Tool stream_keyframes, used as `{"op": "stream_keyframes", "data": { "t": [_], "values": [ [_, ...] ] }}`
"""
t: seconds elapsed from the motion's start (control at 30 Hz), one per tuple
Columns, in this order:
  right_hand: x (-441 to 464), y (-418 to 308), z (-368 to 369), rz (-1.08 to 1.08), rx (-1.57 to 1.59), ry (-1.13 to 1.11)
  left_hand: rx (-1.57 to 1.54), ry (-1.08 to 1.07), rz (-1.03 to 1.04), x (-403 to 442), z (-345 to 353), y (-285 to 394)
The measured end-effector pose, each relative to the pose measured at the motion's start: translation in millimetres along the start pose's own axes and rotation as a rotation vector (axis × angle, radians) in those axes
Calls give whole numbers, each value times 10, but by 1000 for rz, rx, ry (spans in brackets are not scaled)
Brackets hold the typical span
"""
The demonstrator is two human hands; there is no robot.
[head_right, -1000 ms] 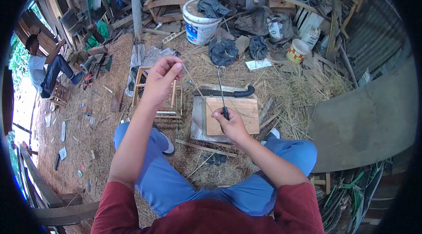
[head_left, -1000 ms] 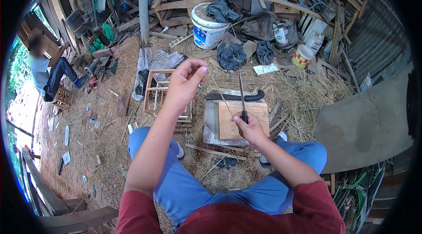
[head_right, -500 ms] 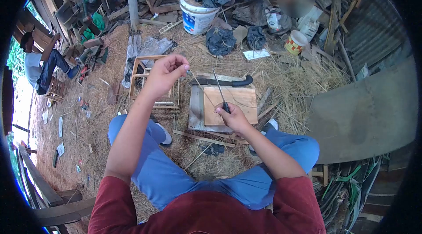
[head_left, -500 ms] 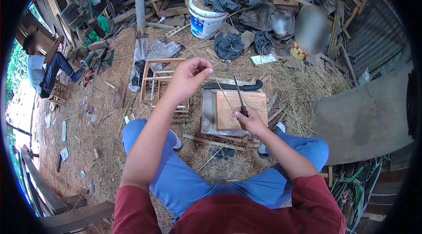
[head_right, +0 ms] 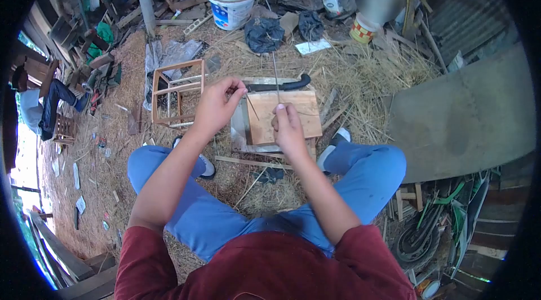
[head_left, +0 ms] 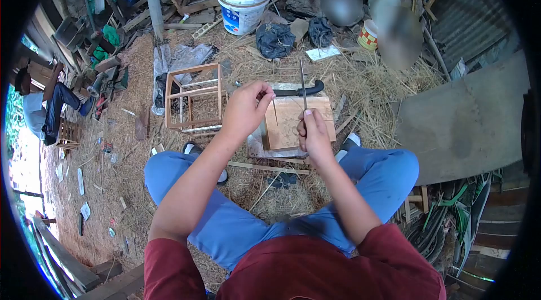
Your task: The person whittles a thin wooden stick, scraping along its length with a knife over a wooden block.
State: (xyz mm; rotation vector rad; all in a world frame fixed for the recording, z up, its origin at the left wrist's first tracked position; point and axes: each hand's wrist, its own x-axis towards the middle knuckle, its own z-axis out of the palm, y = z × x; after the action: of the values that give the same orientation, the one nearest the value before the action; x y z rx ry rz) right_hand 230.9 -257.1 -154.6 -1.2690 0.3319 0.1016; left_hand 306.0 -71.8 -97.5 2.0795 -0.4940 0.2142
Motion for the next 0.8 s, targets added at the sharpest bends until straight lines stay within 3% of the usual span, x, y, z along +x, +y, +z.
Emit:
{"op": "stream_keyframes", "data": {
  "t": [0.1,0.17,0.2,0.47,0.7,0.8],
  "values": [
    [-112,275,82,23,91,73,36,1,40,-46,108,-1],
    [-25,666,100,-154,-93,78,55,-4,56,-88,159,-11],
    [-73,554,159,-50,-27,34,56,7,30,-120,192,-18],
    [-46,549,273,78,97,-26,54,-3,-130,-310,365,-115],
    [-74,572,303,32,-90,-36,-45,-20,-256,-403,330,-88],
    [-148,556,328,-65,-230,-7,3,-29,-203,-488,303,-94]
  ]
}}
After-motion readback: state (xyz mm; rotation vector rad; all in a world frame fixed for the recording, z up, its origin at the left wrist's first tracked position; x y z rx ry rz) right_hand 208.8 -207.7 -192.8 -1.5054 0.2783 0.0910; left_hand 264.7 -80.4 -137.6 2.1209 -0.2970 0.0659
